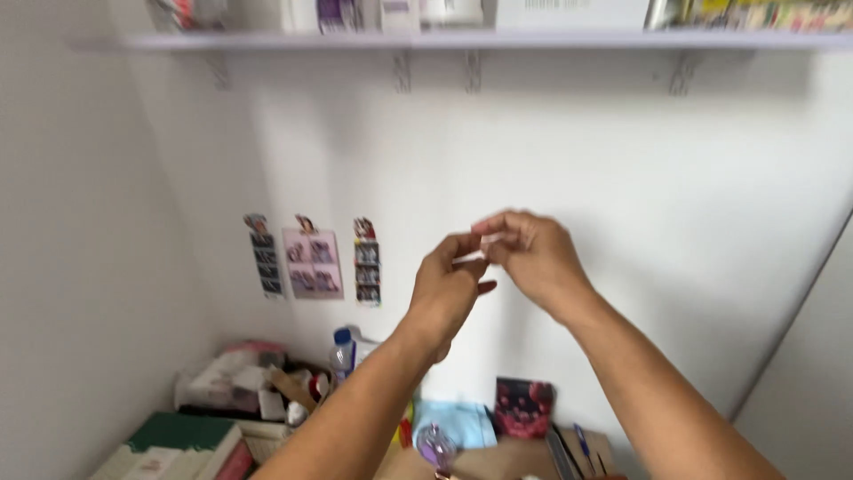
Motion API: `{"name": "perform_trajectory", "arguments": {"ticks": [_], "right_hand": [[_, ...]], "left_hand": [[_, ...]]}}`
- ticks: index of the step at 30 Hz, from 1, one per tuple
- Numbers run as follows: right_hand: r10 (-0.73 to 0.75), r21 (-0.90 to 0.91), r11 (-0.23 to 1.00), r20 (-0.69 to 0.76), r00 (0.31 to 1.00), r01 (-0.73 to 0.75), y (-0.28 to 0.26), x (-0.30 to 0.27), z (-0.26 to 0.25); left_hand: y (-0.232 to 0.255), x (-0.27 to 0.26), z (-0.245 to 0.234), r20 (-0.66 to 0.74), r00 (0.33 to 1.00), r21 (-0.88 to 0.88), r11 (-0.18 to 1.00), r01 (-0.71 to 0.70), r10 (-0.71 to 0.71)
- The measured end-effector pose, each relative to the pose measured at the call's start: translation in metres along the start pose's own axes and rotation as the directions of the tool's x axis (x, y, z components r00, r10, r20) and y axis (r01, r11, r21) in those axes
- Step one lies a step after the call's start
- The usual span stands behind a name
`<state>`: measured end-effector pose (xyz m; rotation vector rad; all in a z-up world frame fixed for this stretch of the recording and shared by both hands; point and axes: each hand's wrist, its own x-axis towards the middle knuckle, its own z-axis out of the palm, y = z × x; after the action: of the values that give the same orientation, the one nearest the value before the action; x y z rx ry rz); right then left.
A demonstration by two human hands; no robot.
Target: Tidying items on a desk and shelf, organizing personal belongings, and cleaning a desk drawer with a cloth.
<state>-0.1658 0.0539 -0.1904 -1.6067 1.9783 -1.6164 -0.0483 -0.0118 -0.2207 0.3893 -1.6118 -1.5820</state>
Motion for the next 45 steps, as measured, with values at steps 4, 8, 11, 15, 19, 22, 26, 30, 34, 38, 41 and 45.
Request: {"name": "perform_trajectory", "arguments": {"ticks": [4, 8, 11, 15, 19, 22, 26, 30, 34, 38, 41, 45], "right_hand": [[0.150, 0.096, 0.982, 0.122, 0.981, -0.162, 0.151, -0.012, 0.016], [0.416, -0.127, 0.908, 0.174, 0.892, -0.399, 0.253, -0.046, 0.021], [0.472, -0.364, 0.844, 0.158, 0.867, -0.394, 0.306, -0.060, 0.022], [0.487, -0.642, 0.713, 0.163, 0.858, -0.283, 0.350, -0.064, 0.024], [0.534, -0.714, 0.649, 0.183, 0.826, -0.262, 0.359, -0.057, 0.034], [0.589, -0.756, 0.596, 0.183, 0.787, -0.271, 0.353, -0.055, 0.038], [0.571, -0.727, 0.634, 0.208, 0.794, -0.265, 0.369, -0.054, 0.040], [0.527, -0.637, 0.722, 0.254, 0.811, -0.269, 0.359, -0.044, 0.035], [0.464, -0.570, 0.783, 0.271, 0.843, -0.248, 0.281, -0.031, 0.010], [0.359, -0.387, 0.895, 0.333, 0.872, -0.220, 0.177, -0.025, -0.016], [0.296, -0.258, 0.943, 0.352, 0.888, -0.212, 0.110, -0.023, -0.025], [0.276, -0.241, 0.948, 0.291, 0.916, -0.209, 0.016, -0.025, -0.021]], "left_hand": [[-0.117, 0.003, 0.003, -0.022, 0.978, -0.045, 0.978, 0.206, -0.207], [-0.213, -0.002, 0.007, -0.030, 0.920, 0.077, 0.916, 0.393, -0.392], [-0.266, -0.003, 0.011, -0.050, 0.878, 0.059, 0.876, 0.479, -0.476], [-0.322, -0.002, 0.010, -0.059, 0.835, 0.108, 0.828, 0.550, -0.547], [-0.334, -0.001, 0.016, -0.098, 0.769, 0.097, 0.763, 0.639, -0.632], [-0.351, 0.000, 0.018, -0.123, 0.761, 0.126, 0.751, 0.649, -0.637], [-0.353, -0.002, 0.018, -0.173, 0.789, 0.252, 0.748, 0.614, -0.589], [-0.357, 0.000, 0.007, -0.204, 0.805, 0.395, 0.705, 0.588, -0.557], [-0.324, 0.001, -0.015, -0.235, 0.926, 0.496, 0.783, 0.377, -0.297], [-0.221, -0.009, -0.035, -0.150, 0.967, 0.436, 0.864, 0.251, -0.205], [-0.136, -0.028, -0.046, -0.083, 0.952, 0.251, 0.919, 0.306, -0.294], [-0.050, -0.054, -0.071, -0.026, 0.949, 0.044, 0.948, 0.315, -0.314]]}}
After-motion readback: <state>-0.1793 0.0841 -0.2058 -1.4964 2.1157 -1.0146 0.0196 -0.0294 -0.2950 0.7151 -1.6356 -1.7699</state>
